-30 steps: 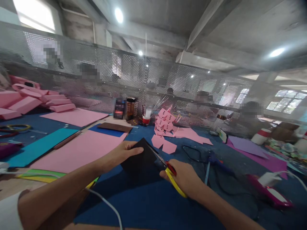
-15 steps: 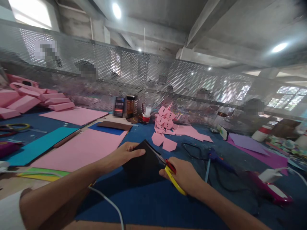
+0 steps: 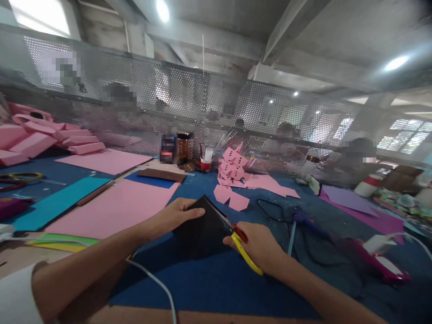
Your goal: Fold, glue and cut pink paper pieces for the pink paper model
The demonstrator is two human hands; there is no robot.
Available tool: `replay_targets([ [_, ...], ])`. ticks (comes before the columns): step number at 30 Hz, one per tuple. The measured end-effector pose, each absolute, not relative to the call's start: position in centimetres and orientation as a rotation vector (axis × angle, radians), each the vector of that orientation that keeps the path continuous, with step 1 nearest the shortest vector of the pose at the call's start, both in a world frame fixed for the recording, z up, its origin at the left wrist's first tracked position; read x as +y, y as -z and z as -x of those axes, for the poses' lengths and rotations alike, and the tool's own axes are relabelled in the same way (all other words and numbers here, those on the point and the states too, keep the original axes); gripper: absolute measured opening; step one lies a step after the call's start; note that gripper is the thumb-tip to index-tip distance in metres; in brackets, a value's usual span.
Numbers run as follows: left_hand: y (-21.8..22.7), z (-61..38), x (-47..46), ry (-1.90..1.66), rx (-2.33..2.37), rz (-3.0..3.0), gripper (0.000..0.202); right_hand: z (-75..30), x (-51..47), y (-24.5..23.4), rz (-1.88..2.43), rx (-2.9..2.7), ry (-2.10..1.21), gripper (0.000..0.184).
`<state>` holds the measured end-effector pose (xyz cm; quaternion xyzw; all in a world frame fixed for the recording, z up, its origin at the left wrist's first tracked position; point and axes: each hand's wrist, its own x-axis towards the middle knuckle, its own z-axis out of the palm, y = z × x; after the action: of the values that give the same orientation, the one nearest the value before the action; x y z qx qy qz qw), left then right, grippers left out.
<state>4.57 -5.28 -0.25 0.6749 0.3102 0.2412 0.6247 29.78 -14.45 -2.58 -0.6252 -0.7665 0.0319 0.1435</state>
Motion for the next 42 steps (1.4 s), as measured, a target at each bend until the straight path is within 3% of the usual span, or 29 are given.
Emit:
replay_targets([
  [42,-0.29,-4.44,-5.22,-0.498,0.759,-1.609,0.039,-29.83,-14.11,2.76,1.736,-2.176,-0.102,0.051],
])
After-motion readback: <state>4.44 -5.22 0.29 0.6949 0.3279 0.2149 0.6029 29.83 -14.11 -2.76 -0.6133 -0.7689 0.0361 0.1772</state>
